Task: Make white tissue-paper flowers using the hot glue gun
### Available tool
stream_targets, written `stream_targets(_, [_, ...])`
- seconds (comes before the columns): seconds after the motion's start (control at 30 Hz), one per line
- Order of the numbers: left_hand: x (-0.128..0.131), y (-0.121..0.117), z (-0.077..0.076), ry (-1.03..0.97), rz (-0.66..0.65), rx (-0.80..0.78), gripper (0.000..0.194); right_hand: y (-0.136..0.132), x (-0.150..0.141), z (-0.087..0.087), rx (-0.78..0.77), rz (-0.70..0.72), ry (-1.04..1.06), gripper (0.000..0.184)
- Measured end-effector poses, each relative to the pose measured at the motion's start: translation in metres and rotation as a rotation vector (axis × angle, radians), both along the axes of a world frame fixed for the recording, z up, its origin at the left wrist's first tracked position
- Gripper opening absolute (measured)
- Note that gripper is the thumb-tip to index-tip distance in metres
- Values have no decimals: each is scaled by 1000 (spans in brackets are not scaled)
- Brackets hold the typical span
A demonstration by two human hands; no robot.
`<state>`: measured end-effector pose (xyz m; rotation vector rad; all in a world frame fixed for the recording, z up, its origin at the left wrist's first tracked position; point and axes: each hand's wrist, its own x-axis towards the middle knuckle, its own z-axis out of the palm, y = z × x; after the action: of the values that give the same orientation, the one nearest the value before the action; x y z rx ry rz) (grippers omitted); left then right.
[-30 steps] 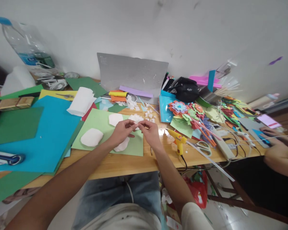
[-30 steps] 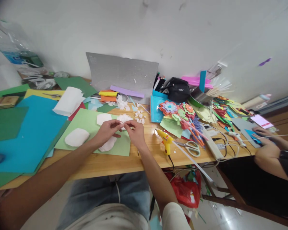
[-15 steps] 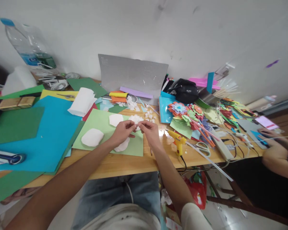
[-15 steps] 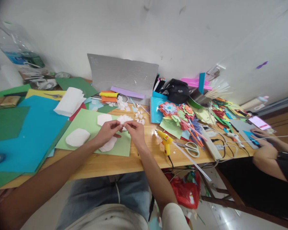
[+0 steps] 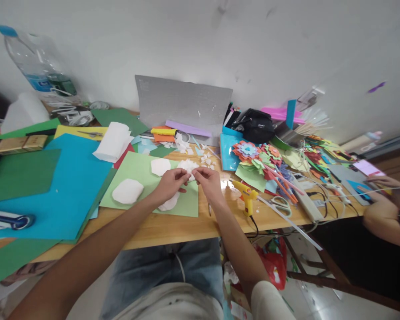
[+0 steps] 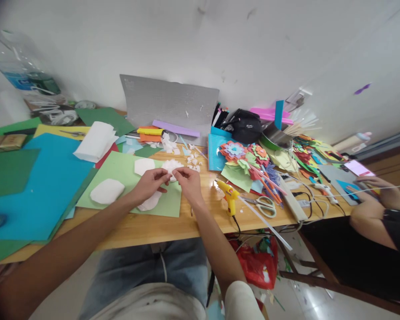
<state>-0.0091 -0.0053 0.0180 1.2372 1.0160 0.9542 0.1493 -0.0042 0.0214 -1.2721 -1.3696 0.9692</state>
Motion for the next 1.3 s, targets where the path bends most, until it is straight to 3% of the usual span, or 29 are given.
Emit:
stream_targets(0.2, [-1,2,-3,-26,129,42,33,48,32,26,176,-284,-481,25])
stream_targets(0.37, [-6,7,-5,-39,217,53,28,94,31,26,-2,-220,-838,21])
stream_targets(0.5, [-7,9,-8,11,252,94,27,108,22,15,-157,-250,-1012,22])
stream_targets(0.73, [-8,10,-8,22,320,118,24,116,24,20,-72,-330,-1056,35])
stream_targets(1.03, [-10,13,-9,11,336,128,24,146,-5,9,43,-48,-1143,30])
stream_targets(1.17, [-11,13,-10,13,336,128,23,149,-8,6,75,-59,-1122,27])
stream_targets(1.3, [-11,12,-7,-16,334,99,23,136,-2,14,112,-118,-1050,30])
